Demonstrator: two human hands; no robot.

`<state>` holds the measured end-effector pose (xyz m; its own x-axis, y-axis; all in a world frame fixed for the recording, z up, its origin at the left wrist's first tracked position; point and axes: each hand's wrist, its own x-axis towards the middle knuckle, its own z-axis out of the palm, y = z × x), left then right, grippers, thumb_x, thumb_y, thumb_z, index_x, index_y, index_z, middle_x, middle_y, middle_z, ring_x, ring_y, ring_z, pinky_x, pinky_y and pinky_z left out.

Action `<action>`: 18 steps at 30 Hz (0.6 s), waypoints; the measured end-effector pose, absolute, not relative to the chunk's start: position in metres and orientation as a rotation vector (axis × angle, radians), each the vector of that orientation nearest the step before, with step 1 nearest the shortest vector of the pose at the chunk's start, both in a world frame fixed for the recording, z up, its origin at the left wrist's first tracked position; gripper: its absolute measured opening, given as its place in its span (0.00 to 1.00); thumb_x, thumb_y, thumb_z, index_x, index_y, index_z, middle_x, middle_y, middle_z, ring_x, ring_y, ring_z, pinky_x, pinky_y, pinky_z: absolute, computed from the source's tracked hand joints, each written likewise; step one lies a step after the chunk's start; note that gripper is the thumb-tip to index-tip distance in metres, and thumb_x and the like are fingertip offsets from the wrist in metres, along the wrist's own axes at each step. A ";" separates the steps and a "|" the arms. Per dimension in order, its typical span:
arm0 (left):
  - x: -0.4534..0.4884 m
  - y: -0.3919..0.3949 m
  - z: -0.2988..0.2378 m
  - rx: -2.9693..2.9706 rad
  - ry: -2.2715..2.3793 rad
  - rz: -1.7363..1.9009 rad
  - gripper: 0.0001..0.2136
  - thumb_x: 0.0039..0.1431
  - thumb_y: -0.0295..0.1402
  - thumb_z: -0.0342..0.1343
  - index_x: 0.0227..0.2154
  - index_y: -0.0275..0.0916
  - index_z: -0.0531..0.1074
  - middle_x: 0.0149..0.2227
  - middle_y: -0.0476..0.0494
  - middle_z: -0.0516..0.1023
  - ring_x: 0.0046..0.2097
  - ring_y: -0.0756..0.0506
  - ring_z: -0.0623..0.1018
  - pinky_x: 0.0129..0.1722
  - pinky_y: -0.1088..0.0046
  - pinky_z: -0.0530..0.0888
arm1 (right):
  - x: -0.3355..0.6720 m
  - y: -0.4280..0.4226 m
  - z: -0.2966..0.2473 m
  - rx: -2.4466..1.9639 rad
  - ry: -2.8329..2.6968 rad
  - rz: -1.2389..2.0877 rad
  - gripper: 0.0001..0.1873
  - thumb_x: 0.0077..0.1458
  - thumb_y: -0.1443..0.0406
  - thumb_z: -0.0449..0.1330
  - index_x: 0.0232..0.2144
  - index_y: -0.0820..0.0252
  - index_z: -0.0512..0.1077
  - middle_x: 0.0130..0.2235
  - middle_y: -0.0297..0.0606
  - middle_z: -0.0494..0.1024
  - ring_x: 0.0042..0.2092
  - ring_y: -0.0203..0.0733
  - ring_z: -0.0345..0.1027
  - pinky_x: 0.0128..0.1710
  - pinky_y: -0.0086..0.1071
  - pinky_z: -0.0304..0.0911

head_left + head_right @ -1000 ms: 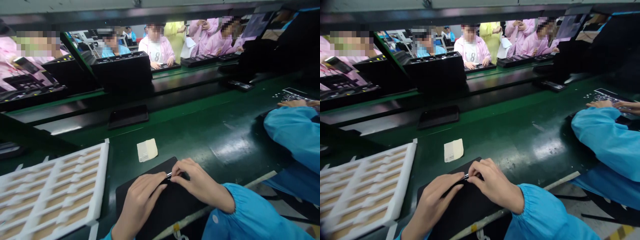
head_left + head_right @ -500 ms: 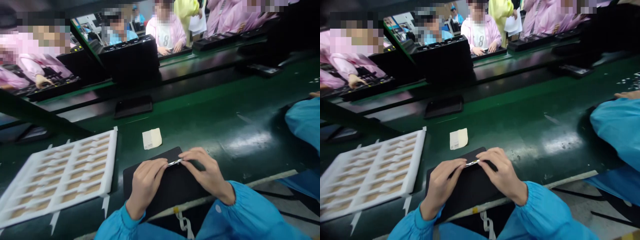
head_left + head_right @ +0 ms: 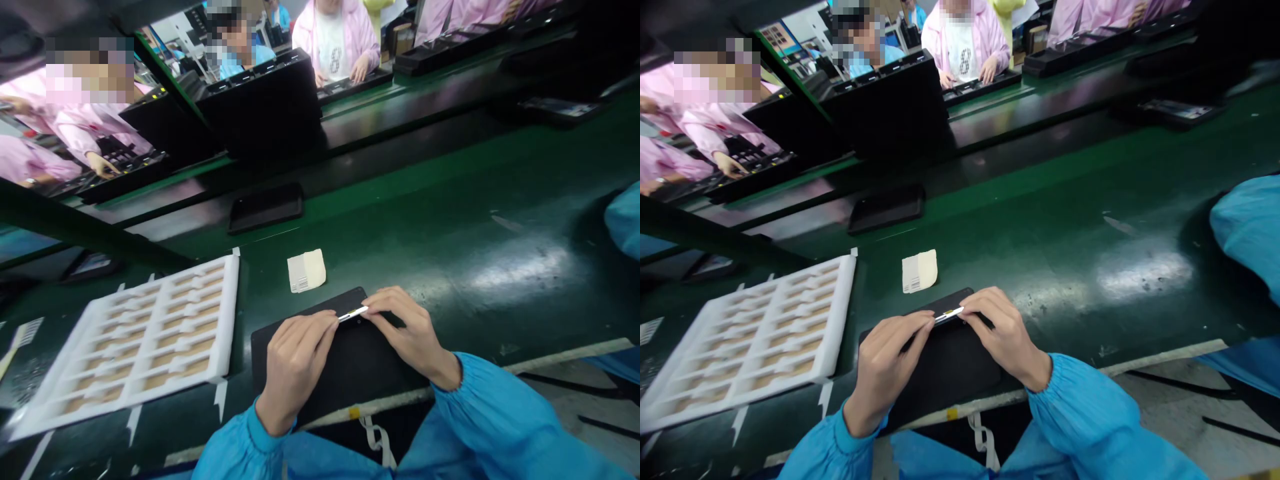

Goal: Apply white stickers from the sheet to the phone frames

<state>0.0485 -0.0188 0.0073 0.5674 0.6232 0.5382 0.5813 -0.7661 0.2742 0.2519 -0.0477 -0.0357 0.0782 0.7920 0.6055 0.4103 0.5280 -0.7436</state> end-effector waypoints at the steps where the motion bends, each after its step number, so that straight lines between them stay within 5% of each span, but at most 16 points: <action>1: 0.049 -0.019 0.008 2.724 1.053 0.967 0.06 0.62 0.22 0.58 0.40 0.37 0.73 0.40 0.44 0.82 0.41 0.45 0.81 0.42 0.69 0.74 | 0.252 -0.048 -0.036 -1.070 -1.551 0.384 0.07 0.60 0.73 0.60 0.36 0.57 0.73 0.37 0.38 0.78 0.41 0.41 0.72 0.44 0.39 0.69; 8: 0.054 -0.015 0.006 2.621 1.036 0.918 0.05 0.63 0.25 0.58 0.40 0.38 0.75 0.41 0.46 0.82 0.42 0.46 0.81 0.43 0.70 0.74 | 0.252 -0.047 -0.041 -1.063 -1.757 0.232 0.18 0.62 0.75 0.54 0.46 0.51 0.77 0.40 0.40 0.75 0.44 0.41 0.69 0.45 0.40 0.69; 18: 0.032 -0.017 -0.003 2.743 0.908 0.954 0.14 0.61 0.22 0.59 0.48 0.37 0.73 0.46 0.43 0.81 0.46 0.46 0.81 0.43 0.69 0.75 | 0.252 -0.050 -0.038 -1.067 -1.828 0.160 0.21 0.63 0.76 0.52 0.49 0.51 0.75 0.41 0.41 0.75 0.44 0.41 0.69 0.42 0.37 0.69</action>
<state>0.0317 -0.0170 -0.0027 0.6260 0.5678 0.5346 0.5057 -0.8174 0.2760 0.2520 -0.0505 -0.0375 -0.1392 0.7240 0.6756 0.5958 0.6062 -0.5269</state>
